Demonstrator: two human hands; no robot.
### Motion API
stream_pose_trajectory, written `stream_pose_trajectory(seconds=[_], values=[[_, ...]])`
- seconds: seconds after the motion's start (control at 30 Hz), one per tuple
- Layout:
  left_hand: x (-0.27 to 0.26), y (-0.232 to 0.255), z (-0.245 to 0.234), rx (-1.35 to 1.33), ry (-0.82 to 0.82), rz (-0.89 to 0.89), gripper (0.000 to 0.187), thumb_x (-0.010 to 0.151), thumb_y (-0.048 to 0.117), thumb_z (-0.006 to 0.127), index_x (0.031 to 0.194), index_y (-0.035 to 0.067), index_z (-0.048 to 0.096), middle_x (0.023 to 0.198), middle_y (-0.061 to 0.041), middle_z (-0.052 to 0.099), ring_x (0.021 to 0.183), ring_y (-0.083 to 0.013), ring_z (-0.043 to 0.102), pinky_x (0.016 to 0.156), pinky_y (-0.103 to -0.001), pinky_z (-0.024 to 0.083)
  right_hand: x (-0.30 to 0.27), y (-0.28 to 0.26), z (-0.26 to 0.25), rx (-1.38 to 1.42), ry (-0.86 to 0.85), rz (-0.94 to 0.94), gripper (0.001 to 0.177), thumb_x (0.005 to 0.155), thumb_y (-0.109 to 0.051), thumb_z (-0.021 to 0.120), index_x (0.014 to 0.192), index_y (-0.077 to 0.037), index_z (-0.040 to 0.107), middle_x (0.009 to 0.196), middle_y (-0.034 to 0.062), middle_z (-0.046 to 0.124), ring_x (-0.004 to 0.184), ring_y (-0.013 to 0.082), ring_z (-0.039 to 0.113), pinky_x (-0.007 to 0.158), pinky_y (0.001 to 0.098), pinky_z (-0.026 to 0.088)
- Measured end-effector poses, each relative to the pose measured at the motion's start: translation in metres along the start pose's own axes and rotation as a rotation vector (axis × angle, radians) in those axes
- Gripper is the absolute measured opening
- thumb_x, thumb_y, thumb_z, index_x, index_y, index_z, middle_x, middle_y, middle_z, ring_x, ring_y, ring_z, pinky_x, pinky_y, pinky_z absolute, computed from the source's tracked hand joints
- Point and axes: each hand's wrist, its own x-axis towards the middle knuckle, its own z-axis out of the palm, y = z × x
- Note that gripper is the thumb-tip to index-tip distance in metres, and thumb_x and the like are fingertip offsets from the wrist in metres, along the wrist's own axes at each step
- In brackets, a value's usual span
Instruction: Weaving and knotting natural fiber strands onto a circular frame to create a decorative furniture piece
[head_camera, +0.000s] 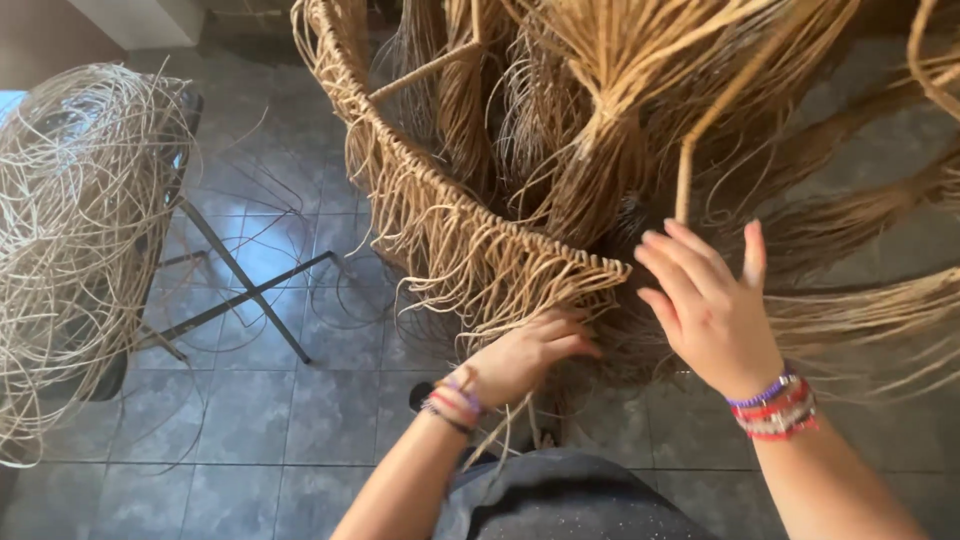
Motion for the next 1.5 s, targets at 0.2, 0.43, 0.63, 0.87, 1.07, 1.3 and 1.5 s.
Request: stream_pose_trajectory(seconds=[0.2,0.43,0.63,0.87,1.07,1.3,1.5], values=[[-0.105,-0.014,-0.051,-0.147,-0.174,-0.405,0.082,0.065,-0.016,0.039,0.138,0.013,0.061,0.155,-0.014,0.051,0.149,-0.0315,0.043,0.124,-0.04,0.029,-0.003,-0.102,-0.009,0.281,0.056,-0.115,0.044,0.094,-0.02,0.071,0.136,-0.009,0.064,0.149,0.0074,0.057,0.145,0.0249,0.046,0.127,0.0683,0.014],[-0.171,0.055,-0.178,0.339,0.417,-0.49,0.024,0.103,0.009,0.05,0.118,0.012,0.068,0.117,-0.004,0.074,0.106,-0.0224,0.071,0.097,-0.035,0.053,0.082,-0.262,0.037,0.704,-0.147,-0.455,0.041,0.103,-0.014,0.053,0.142,-0.004,0.055,0.15,0.0132,0.054,0.143,0.0327,0.049,0.12,0.0527,0.034],[-0.256,0.08,-0.249,0.487,0.643,-0.592,0.019,0.103,0.01,0.052,0.108,0.013,0.07,0.106,-0.001,0.075,0.096,-0.0206,0.071,0.089,-0.034,0.052,0.164,-0.378,0.086,0.808,-0.105,-0.648,0.043,0.101,-0.013,0.054,0.143,-0.003,0.055,0.147,0.0154,0.055,0.139,0.033,0.051,0.118,0.0501,0.04],[-0.34,0.079,-0.308,0.598,0.814,-0.686,0.017,0.102,0.008,0.052,0.109,0.008,0.068,0.104,-0.006,0.073,0.097,-0.0255,0.069,0.09,-0.037,0.053,0.246,-0.463,0.123,1.009,-0.214,-0.658,0.042,0.101,-0.016,0.056,0.14,-0.001,0.056,0.145,0.0186,0.056,0.138,0.0354,0.052,0.118,0.0477,0.041],[-0.392,0.048,-0.361,0.66,0.964,-0.774,0.015,0.1,0.007,0.058,0.111,0.009,0.069,0.105,-0.007,0.073,0.094,-0.0252,0.069,0.086,-0.036,0.053,0.329,-0.509,0.173,0.999,-0.252,-0.681,0.046,0.098,-0.016,0.06,0.142,-0.002,0.054,0.148,0.0168,0.056,0.139,0.032,0.053,0.118,0.0443,0.042],[-0.429,-0.012,-0.442,0.713,1.075,-0.877,0.017,0.096,0.006,0.062,0.113,0.01,0.068,0.11,-0.007,0.071,0.102,-0.0259,0.068,0.093,-0.037,0.054,0.429,-0.565,0.286,0.877,-0.333,-0.778,0.054,0.097,-0.021,0.061,0.146,-0.002,0.05,0.151,0.0179,0.052,0.139,0.0297,0.051,0.119,0.0412,0.039],[-0.446,-0.058,-0.506,0.689,1.163,-0.947,0.016,0.095,0.013,0.067,0.11,0.017,0.072,0.106,-0.006,0.073,0.099,-0.0322,0.071,0.086,-0.042,0.057,0.505,-0.611,0.397,0.713,-0.381,-0.845,0.057,0.097,-0.025,0.06,0.148,-0.002,0.049,0.14,0.0185,0.057,0.13,0.0338,0.057,0.104,0.0437,0.049]])
